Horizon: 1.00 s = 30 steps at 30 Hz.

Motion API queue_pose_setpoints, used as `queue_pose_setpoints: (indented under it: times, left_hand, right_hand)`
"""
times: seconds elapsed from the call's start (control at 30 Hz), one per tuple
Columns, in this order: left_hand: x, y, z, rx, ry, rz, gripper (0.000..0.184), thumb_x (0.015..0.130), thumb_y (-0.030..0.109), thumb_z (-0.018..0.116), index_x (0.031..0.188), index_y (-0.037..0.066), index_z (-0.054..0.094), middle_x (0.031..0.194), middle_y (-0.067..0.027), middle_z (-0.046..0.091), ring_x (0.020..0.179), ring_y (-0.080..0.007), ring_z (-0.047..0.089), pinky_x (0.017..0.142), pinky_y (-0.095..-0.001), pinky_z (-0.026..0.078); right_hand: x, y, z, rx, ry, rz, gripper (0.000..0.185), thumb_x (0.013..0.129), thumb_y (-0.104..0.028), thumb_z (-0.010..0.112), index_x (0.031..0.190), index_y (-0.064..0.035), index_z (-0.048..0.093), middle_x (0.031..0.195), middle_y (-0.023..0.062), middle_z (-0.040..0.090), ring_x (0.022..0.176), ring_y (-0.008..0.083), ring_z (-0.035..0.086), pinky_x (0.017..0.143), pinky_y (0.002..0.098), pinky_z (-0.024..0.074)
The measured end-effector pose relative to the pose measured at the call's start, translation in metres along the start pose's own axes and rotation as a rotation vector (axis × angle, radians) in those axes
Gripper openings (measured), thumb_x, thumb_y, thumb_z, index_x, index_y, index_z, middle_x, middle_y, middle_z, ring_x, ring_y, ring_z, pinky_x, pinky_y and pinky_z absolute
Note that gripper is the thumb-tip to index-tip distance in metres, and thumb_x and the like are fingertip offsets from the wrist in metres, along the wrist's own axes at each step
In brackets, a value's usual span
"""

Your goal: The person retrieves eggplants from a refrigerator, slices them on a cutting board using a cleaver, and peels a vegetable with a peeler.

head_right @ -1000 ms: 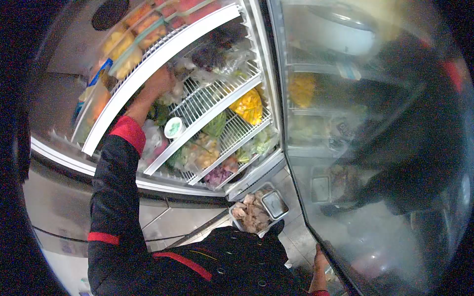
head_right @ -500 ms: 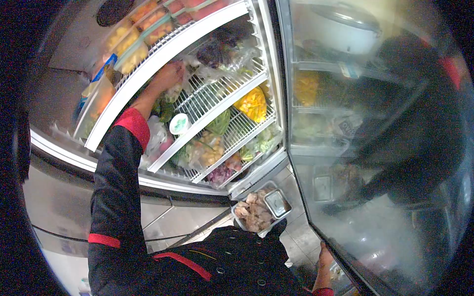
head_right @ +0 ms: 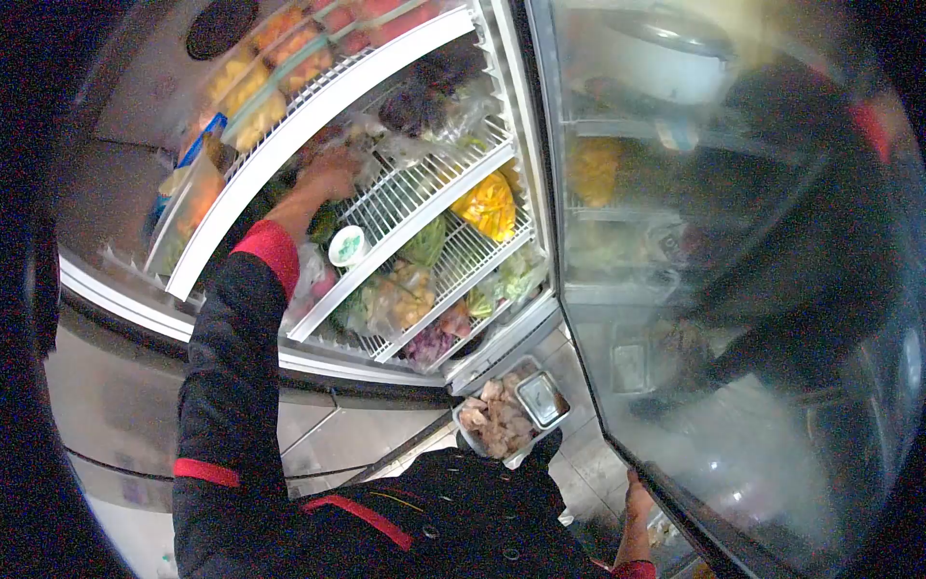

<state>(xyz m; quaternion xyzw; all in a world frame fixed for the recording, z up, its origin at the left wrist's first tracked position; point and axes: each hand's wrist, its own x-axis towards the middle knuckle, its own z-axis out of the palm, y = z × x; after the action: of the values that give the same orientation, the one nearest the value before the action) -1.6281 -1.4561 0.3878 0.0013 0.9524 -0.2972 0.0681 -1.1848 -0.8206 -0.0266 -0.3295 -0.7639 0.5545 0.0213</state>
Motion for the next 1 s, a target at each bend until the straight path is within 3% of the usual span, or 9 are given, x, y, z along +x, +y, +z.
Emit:
queue_pose_setpoints:
  times: [0.27, 0.33, 0.4, 0.47, 0.63, 0.7, 0.87, 0.97, 1.0]
  left_hand:
    - [0.034, -0.010, 0.031, -0.071, 0.110, 0.006, 0.053, 0.080, 0.017, 0.069, 0.132, 0.020, 0.062, 0.134, -0.0170, 0.058, 0.117, -0.0368, 0.063, 0.099, -0.0514, 0.050]
    - [0.032, -0.010, 0.018, -0.160, 0.183, -0.098, 0.057, 0.080, 0.019, 0.070, 0.135, 0.018, 0.059, 0.135, -0.0174, 0.058, 0.119, -0.0376, 0.061, 0.101, -0.0516, 0.048]
    - [0.031, -0.016, 0.019, -0.255, 0.251, -0.209, 0.061, 0.080, 0.020, 0.072, 0.138, 0.017, 0.056, 0.136, -0.0179, 0.058, 0.121, -0.0383, 0.059, 0.104, -0.0518, 0.046]
    - [0.035, -0.029, 0.032, 0.020, 0.929, -0.176, 0.039, 0.094, 0.020, 0.055, 0.128, 0.002, 0.062, 0.128, -0.0260, 0.062, 0.119, -0.0412, 0.061, 0.103, -0.0505, 0.048]
    - [0.009, -0.029, -0.003, -0.059, 0.386, -0.221, 0.046, 0.092, 0.030, 0.061, 0.128, 0.001, 0.063, 0.135, -0.0244, 0.059, 0.127, -0.0429, 0.054, 0.113, -0.0526, 0.036]
    - [-0.007, -0.025, -0.020, -0.431, 0.101, -0.023, 0.043, 0.088, 0.034, 0.066, 0.118, 0.003, 0.069, 0.132, -0.0223, 0.061, 0.123, -0.0409, 0.058, 0.108, -0.0499, 0.043]
    - [-0.006, -0.040, 0.001, -0.162, 0.429, 0.051, 0.030, 0.088, 0.033, 0.064, 0.103, 0.009, 0.073, 0.123, -0.0195, 0.065, 0.109, -0.0410, 0.063, 0.094, -0.0485, 0.052]
    - [-0.008, -0.014, -0.012, -0.059, 0.442, 0.076, 0.023, 0.085, 0.027, 0.063, 0.096, 0.010, 0.074, 0.107, -0.0165, 0.069, 0.101, -0.0369, 0.066, 0.089, -0.0485, 0.053]
    - [-0.006, -0.012, -0.009, -0.106, 0.401, 0.178, 0.020, 0.081, 0.023, 0.064, 0.092, 0.010, 0.075, 0.094, -0.0136, 0.072, 0.096, -0.0332, 0.068, 0.087, -0.0478, 0.052]
  right_hand:
    - [-0.004, 0.006, 0.002, 0.041, -0.034, 0.012, 0.035, 0.081, -0.012, 0.081, 0.110, -0.0011, 0.066, 0.108, 0.0067, 0.067, 0.104, 0.0245, 0.060, 0.100, 0.0372, 0.0443]
    - [-0.007, 0.004, 0.003, -0.159, -0.011, -0.093, 0.025, 0.084, -0.021, 0.075, 0.092, -0.0023, 0.060, 0.086, 0.0095, 0.058, 0.085, 0.0263, 0.054, 0.082, 0.0445, 0.0443]
    - [0.002, 0.025, -0.001, -0.187, -0.085, -0.027, 0.032, 0.083, -0.019, 0.077, 0.106, -0.0020, 0.062, 0.102, 0.0103, 0.062, 0.099, 0.0275, 0.056, 0.093, 0.0418, 0.0429]
    - [0.002, 0.022, -0.002, -0.214, -0.159, 0.040, 0.041, 0.083, -0.017, 0.079, 0.119, -0.0018, 0.065, 0.119, 0.0112, 0.066, 0.113, 0.0286, 0.059, 0.104, 0.0390, 0.0415]
    - [-0.007, -0.003, -0.005, -0.353, -0.213, 0.046, 0.045, 0.089, -0.032, 0.072, 0.120, 0.0005, 0.063, 0.123, 0.0165, 0.064, 0.121, 0.0359, 0.054, 0.108, 0.0438, 0.0371]
    - [-0.008, -0.003, -0.003, -0.354, -0.210, 0.046, 0.042, 0.089, -0.027, 0.073, 0.118, 0.0003, 0.063, 0.122, 0.0150, 0.064, 0.119, 0.0343, 0.055, 0.107, 0.0429, 0.0381]
    - [-0.001, 0.029, 0.003, -0.134, -0.148, 0.009, 0.031, 0.086, -0.012, 0.076, 0.113, -0.0007, 0.065, 0.116, 0.0096, 0.065, 0.112, 0.0277, 0.059, 0.103, 0.0399, 0.0423]
    - [0.006, 0.060, 0.006, -0.147, -0.092, -0.067, 0.046, 0.090, -0.036, 0.070, 0.122, -0.0039, 0.061, 0.120, 0.0175, 0.062, 0.115, 0.0335, 0.055, 0.105, 0.0447, 0.0384]
    - [0.001, 0.041, 0.005, -0.136, -0.064, -0.032, 0.036, 0.086, -0.022, 0.075, 0.114, -0.0026, 0.063, 0.113, 0.0119, 0.065, 0.110, 0.0286, 0.058, 0.102, 0.0415, 0.0421]
